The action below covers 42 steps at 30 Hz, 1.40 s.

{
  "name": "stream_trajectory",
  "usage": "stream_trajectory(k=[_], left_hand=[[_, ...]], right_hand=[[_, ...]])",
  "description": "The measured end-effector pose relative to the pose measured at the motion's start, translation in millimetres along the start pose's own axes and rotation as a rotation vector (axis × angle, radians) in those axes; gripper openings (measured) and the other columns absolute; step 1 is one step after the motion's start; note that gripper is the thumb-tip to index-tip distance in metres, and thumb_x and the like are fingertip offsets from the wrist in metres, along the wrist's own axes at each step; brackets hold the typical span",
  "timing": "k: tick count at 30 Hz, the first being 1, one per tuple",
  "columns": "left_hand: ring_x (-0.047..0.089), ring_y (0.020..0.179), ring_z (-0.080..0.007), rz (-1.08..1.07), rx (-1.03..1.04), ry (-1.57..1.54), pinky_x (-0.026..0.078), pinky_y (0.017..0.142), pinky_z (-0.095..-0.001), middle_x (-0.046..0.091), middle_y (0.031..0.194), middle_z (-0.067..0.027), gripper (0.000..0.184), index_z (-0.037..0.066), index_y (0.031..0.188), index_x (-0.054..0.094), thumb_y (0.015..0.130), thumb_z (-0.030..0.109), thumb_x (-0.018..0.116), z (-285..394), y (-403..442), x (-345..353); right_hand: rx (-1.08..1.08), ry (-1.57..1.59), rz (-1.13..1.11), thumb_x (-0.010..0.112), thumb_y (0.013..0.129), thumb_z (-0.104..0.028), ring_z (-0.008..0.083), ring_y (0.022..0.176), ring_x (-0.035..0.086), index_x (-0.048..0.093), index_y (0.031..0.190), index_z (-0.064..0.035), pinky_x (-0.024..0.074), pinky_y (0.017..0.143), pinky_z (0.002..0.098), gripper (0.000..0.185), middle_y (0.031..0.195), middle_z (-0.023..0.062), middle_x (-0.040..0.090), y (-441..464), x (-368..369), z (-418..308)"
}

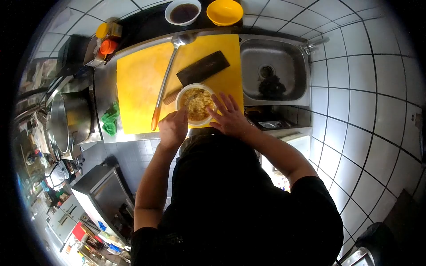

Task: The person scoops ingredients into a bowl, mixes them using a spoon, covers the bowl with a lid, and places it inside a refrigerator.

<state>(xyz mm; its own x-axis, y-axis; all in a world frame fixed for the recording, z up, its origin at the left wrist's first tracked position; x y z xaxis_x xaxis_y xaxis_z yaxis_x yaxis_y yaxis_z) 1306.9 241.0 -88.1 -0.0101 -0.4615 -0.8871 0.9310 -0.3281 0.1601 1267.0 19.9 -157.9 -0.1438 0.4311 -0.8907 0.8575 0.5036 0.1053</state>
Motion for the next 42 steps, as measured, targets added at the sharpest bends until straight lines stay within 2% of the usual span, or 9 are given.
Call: stream_trajectory(k=[9, 11, 15, 27, 30, 33, 36, 39, 42], left_hand=[[0.061, 0.055, -0.0304, 0.013, 0.023, -0.036, 0.048, 0.049, -0.0414, 0.060, 0.062, -0.0109, 0.005, 0.008, 0.092, 0.065, 0.088, 0.012, 0.063, -6.2, -7.5, -0.1], [0.061, 0.056, -0.0295, -0.024, 0.034, -0.026, 0.048, 0.050, -0.0407, 0.059, 0.063, -0.0105, 0.005, 0.007, 0.090, 0.063, 0.085, 0.009, 0.063, -4.5, -10.8, -1.0], [0.061, 0.061, -0.0268, -0.128, 0.290, 0.006, 0.050, 0.053, -0.0385, 0.057, 0.068, -0.0093, 0.021, 0.004, 0.092, 0.057, 0.073, 0.005, 0.064, 12.1, -9.8, -0.9], [0.061, 0.063, -0.0188, -0.505, 0.736, 0.285, 0.050, 0.055, -0.0353, 0.060, 0.069, -0.0027, 0.041, -0.004, 0.116, 0.062, 0.079, 0.009, 0.069, -17.3, -35.1, -7.1], [0.059, 0.062, -0.0181, -0.532, 0.658, 0.396, 0.049, 0.055, -0.0339, 0.059, 0.067, -0.0020, 0.036, 0.000, 0.115, 0.064, 0.080, 0.009, 0.066, -24.8, -19.3, -17.9], [0.061, 0.066, -0.0208, -0.244, 0.674, 0.306, 0.050, 0.056, -0.0350, 0.061, 0.070, -0.0034, 0.036, -0.001, 0.110, 0.065, 0.077, 0.013, 0.067, -11.1, 9.5, -19.3], [0.062, 0.064, -0.0210, -0.150, 0.707, 0.328, 0.051, 0.054, -0.0352, 0.062, 0.069, -0.0039, 0.027, 0.001, 0.103, 0.067, 0.078, 0.012, 0.067, -11.4, 36.1, 6.0], [0.066, 0.063, -0.0244, -0.482, 0.519, 0.526, 0.053, 0.055, -0.0375, 0.065, 0.069, -0.0076, 0.015, 0.002, 0.090, 0.069, 0.079, 0.011, 0.065, -15.9, 45.8, 22.2], [0.070, 0.068, -0.0288, -0.673, 0.197, 0.463, 0.055, 0.060, -0.0405, 0.069, 0.072, -0.0132, 0.010, 0.003, 0.076, 0.068, 0.080, 0.010, 0.062, -3.8, 33.9, 9.9]], right_hand=[[-0.161, -0.039, -0.099, 0.065, 0.092, -0.042, 0.0429, 0.146, 0.020, 0.056, 0.135, -0.0196, 0.0157, 0.119, 0.0592, 0.050, 0.154, 0.0210, 0.029, -15.1, -24.6, 21.0], [-0.085, -0.017, -0.102, 0.062, 0.094, -0.044, 0.0453, 0.144, 0.022, 0.055, 0.135, -0.0123, 0.0183, 0.118, 0.0598, 0.053, 0.154, 0.0245, 0.028, -19.4, -29.8, 28.3], [0.100, -0.029, 0.027, 0.056, 0.097, -0.045, 0.0491, 0.144, 0.022, 0.055, 0.136, -0.0033, 0.0195, 0.117, 0.0610, 0.057, 0.155, 0.0283, 0.025, -13.9, -31.6, 32.0], [0.204, -0.033, 0.105, 0.054, 0.099, -0.037, 0.0459, 0.146, 0.020, 0.051, 0.137, 0.0019, 0.0208, 0.116, 0.0578, 0.055, 0.156, 0.0297, 0.021, -1.3, -20.9, 31.2], [0.237, -0.028, 0.120, 0.054, 0.098, -0.035, 0.0475, 0.143, 0.026, 0.049, 0.138, 0.0044, 0.0266, 0.115, 0.0533, 0.056, 0.155, 0.0306, 0.023, 5.3, -6.2, 36.9], [0.343, 0.192, 0.234, 0.055, 0.098, -0.034, 0.0461, 0.129, 0.046, 0.057, 0.128, 0.0026, 0.0392, 0.105, 0.0528, 0.047, 0.140, 0.0303, 0.046, 23.0, 17.6, 44.0], [0.561, 0.475, -0.043, 0.056, 0.096, -0.032, 0.0414, 0.104, 0.062, 0.064, 0.108, 0.0013, 0.0478, 0.090, 0.0510, 0.036, 0.107, 0.0258, 0.064, 52.0, 15.9, 47.7], [0.584, 0.458, -0.148, 0.057, 0.095, -0.030, 0.0382, 0.086, 0.066, 0.065, 0.094, -0.0005, 0.0493, 0.078, 0.0512, 0.031, 0.087, 0.0213, 0.066, 60.7, 29.5, 52.2], [0.620, 0.695, -0.102, 0.058, 0.094, -0.028, 0.0363, 0.082, 0.067, 0.067, 0.097, -0.0015, 0.0510, 0.075, 0.0489, 0.028, 0.088, 0.0202, 0.067, 54.8, 42.6, 59.2]])
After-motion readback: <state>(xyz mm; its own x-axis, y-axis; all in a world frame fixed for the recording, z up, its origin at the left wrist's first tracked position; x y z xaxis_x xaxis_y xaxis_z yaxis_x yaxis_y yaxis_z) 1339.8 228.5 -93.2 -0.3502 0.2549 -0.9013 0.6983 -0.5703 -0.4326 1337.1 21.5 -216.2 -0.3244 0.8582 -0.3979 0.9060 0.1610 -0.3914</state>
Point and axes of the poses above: each hand's wrist, its own y-axis towards the middle knuckle, its own x-axis out of the palm, z = x × y, the point moved 2 cm from there along y, towards the middle knuckle
